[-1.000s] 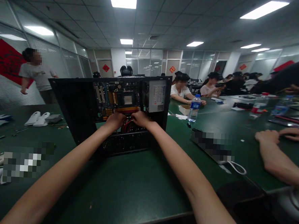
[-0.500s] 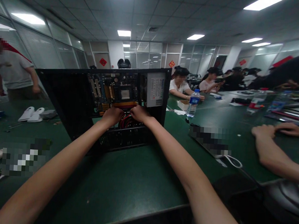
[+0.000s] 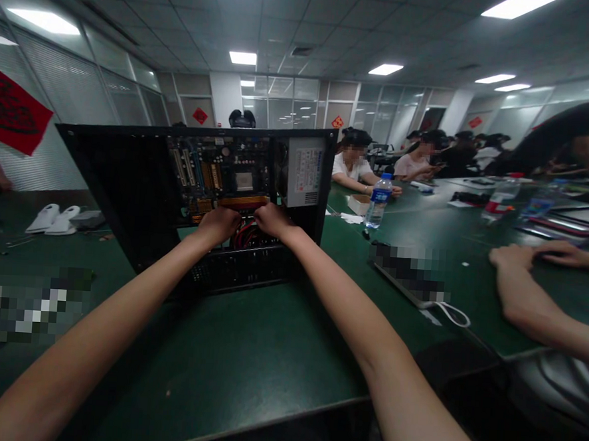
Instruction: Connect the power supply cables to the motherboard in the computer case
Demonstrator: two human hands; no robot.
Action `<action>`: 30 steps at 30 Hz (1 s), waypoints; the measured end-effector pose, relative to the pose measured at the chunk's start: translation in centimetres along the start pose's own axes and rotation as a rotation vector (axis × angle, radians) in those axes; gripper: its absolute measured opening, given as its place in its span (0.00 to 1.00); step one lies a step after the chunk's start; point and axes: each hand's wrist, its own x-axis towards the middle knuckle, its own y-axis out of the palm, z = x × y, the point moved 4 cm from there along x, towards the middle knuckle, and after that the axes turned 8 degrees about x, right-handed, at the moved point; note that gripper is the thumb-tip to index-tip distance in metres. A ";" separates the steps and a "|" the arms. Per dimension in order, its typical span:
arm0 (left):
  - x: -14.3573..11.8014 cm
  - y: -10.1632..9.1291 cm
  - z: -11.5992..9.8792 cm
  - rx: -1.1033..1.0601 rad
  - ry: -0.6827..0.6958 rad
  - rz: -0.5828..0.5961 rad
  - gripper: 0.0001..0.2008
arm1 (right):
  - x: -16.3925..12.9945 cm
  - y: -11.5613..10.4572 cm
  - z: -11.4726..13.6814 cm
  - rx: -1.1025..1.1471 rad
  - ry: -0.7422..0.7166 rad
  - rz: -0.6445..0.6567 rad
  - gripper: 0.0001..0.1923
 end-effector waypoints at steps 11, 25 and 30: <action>0.1 -0.2 -0.1 -0.018 -0.027 0.008 0.20 | 0.1 0.3 -0.2 -0.006 -0.001 -0.011 0.17; 0.2 -0.2 -0.2 -0.020 -0.020 0.007 0.19 | -0.1 -0.1 -0.1 0.009 0.022 -0.014 0.16; 0.1 -0.2 -0.2 -0.037 -0.018 -0.011 0.20 | -0.2 -0.1 -0.2 0.023 0.012 -0.023 0.16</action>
